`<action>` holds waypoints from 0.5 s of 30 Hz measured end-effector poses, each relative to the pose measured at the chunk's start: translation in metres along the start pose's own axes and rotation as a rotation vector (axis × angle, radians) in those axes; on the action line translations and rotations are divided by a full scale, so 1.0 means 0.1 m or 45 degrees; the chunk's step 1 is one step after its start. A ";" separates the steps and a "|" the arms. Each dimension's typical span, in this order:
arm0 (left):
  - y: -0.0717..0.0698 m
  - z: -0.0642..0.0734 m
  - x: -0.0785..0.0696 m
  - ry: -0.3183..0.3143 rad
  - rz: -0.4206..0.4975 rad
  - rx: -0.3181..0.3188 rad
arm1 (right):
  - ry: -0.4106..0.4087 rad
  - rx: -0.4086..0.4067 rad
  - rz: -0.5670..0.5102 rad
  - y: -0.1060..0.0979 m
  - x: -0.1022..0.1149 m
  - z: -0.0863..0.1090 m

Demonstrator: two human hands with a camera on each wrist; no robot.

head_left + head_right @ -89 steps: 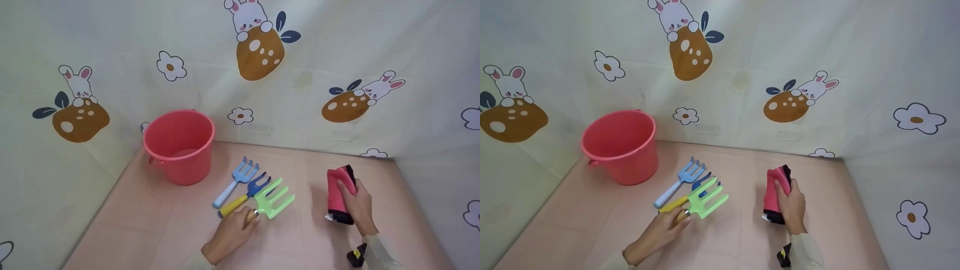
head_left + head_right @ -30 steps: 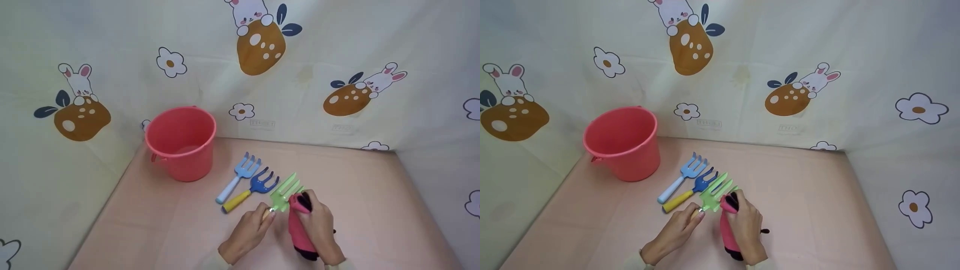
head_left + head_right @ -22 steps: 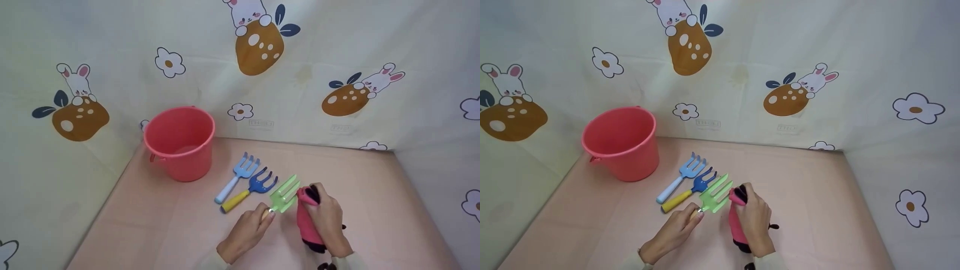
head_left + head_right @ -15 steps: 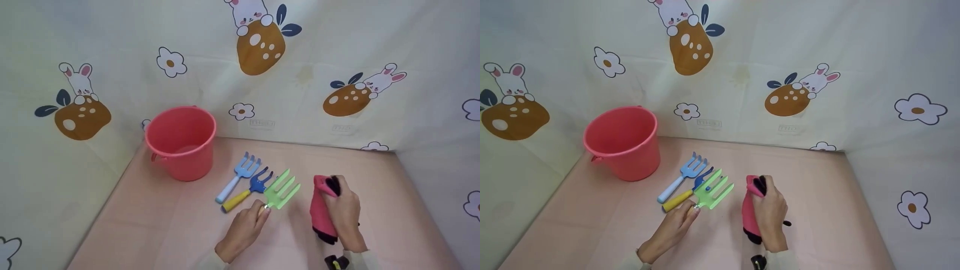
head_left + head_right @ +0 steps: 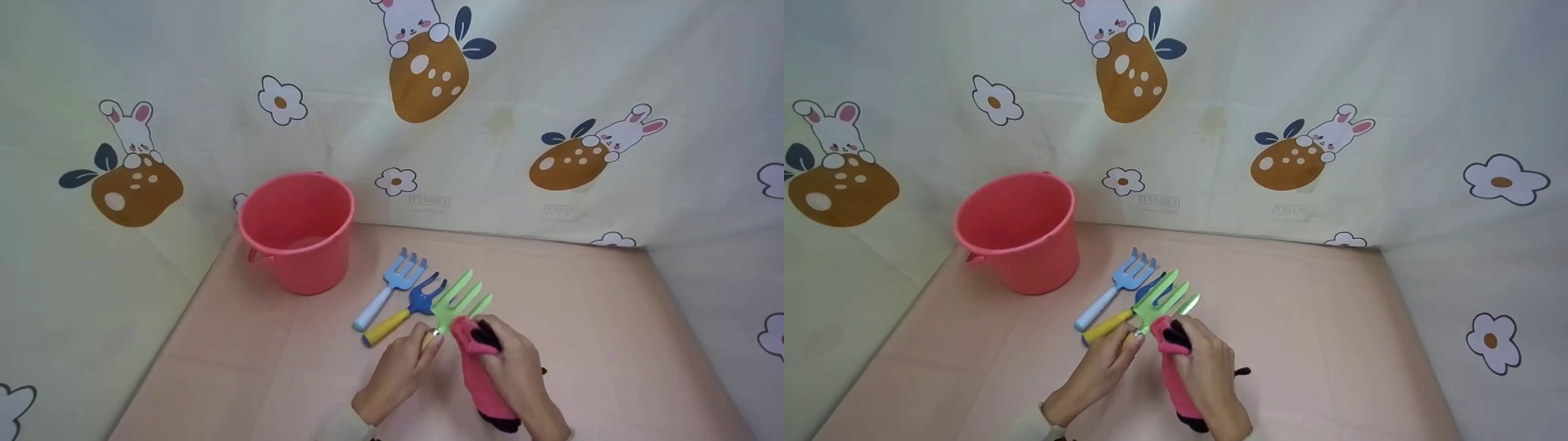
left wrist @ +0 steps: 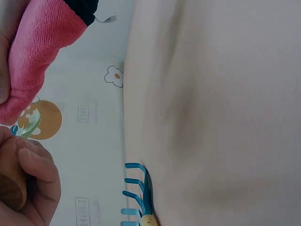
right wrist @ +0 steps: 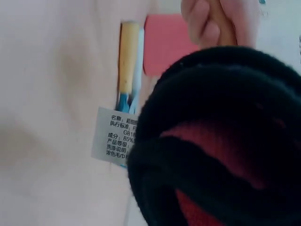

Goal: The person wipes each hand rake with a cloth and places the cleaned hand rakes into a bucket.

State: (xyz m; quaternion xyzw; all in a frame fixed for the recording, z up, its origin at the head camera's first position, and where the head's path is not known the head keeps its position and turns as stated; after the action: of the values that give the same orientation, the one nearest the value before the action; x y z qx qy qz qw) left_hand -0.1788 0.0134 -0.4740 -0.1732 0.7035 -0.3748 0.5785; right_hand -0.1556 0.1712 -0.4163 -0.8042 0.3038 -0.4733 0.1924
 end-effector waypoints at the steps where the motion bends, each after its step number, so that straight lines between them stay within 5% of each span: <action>1: 0.01 0.00 -0.01 -0.004 0.003 0.013 | -0.007 0.016 0.010 0.03 0.02 0.01; 15: 0.10 0.06 -0.04 0.053 0.030 -0.010 | -0.098 0.068 0.085 0.22 0.02 0.01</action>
State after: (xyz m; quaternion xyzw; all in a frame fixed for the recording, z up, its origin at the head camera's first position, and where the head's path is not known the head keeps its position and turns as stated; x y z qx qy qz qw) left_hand -0.1703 0.0202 -0.4789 -0.1594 0.7189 -0.3688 0.5672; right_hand -0.1607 0.1534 -0.4284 -0.8058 0.3099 -0.4433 0.2412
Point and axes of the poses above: each hand's wrist, its own z-axis away from the middle knuckle, its own y-axis out of the palm, x = y × z, the point moved 6 cm from there along -z, towards the middle knuckle, and after that the axes turned 9 degrees about -z, right-handed, at the moved point
